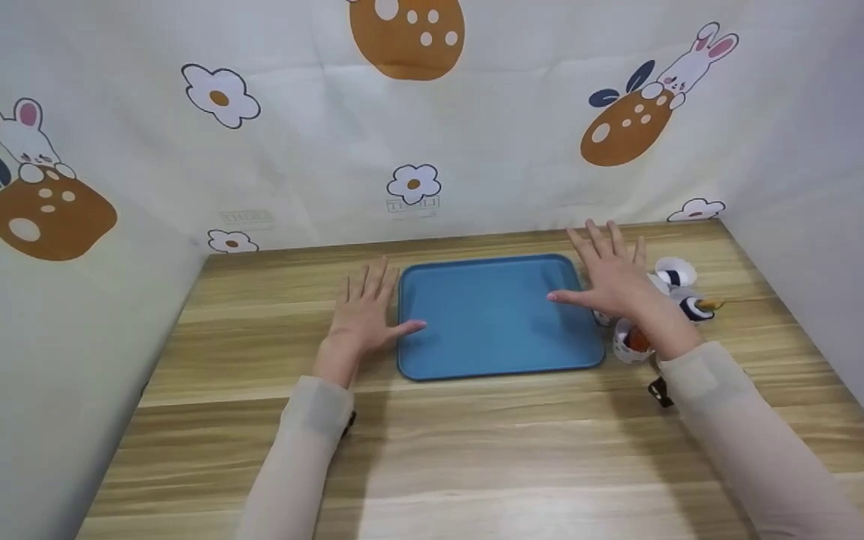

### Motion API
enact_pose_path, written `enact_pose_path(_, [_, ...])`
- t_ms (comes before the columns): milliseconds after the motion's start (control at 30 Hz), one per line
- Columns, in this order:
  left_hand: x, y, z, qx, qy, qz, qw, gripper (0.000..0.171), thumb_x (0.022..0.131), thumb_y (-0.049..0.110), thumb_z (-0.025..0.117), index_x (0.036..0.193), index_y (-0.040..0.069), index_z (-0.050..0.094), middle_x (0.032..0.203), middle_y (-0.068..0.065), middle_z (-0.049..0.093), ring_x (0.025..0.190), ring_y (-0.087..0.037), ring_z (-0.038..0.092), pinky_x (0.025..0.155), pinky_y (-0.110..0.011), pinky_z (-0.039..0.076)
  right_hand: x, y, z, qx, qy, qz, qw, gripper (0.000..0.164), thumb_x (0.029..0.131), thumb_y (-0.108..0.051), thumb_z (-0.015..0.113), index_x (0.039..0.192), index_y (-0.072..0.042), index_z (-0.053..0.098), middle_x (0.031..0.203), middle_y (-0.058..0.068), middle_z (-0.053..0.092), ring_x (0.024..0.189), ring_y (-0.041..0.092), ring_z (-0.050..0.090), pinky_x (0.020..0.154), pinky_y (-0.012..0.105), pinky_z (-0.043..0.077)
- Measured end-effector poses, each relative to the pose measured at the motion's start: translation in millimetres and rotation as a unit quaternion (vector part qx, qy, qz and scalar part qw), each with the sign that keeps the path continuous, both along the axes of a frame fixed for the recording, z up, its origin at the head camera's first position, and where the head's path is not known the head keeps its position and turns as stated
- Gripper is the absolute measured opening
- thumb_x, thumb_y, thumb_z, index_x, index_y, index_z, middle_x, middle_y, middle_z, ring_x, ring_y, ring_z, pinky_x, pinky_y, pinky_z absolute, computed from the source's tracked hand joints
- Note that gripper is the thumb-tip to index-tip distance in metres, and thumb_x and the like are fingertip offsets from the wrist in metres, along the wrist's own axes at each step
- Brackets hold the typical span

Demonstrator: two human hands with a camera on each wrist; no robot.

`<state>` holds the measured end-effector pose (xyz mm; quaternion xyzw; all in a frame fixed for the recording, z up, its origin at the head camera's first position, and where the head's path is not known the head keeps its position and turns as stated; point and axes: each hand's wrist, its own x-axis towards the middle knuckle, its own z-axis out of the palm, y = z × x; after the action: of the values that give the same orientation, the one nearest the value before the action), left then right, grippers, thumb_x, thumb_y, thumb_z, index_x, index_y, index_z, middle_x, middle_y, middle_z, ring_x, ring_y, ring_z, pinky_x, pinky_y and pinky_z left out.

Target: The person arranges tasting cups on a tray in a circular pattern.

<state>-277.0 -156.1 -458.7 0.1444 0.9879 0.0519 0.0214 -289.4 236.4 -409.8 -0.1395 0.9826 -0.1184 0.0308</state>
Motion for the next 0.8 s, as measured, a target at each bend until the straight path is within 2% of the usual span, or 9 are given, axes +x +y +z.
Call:
enact_pose_path(267, [-0.3,-2.4,-7.6,0.005,-0.025,-0.015,0.9996,0.109,0.086,0.077,0.051,0.161,0.010,0.010,0.169,-0.013,0.011,0.155,-0.039,0.010,0.126,-0.060,0.008,0.7,2.8,0.3,-0.001,0.003,0.000,1.000,0.116,0.080,-0.079,0.059,0.162,-0.017,0.007,0.168,0.020,-0.003,0.152,0.048,-0.012,0.110,0.080,-0.011])
enact_pose_path(533, [-0.1,-2.4,-7.5,-0.002,-0.056,-0.027,0.9981,0.108,0.086,0.078,0.051,0.162,0.012,0.010,0.169,-0.011,0.010,0.156,-0.037,0.010,0.127,-0.056,0.006,2.4,7.0,-1.7,0.000,0.003,0.001,1.000,0.117,0.079,-0.080,0.058,0.162,-0.018,0.005,0.168,0.020,-0.003,0.152,0.048,-0.012,0.110,0.080,-0.010])
enact_pose_path(800, [-1.3,-2.0,-7.3,0.005,-0.074,-0.032,0.9967,0.107,0.086,0.076,0.053,0.161,0.012,0.014,0.169,-0.011,0.011,0.156,-0.037,0.010,0.127,-0.057,0.006,2.9,9.0,-1.5,-0.002,0.003,-0.001,1.000,0.116,0.079,-0.079,0.059,0.162,-0.018,0.005,0.168,0.019,-0.003,0.153,0.047,-0.012,0.111,0.079,-0.010])
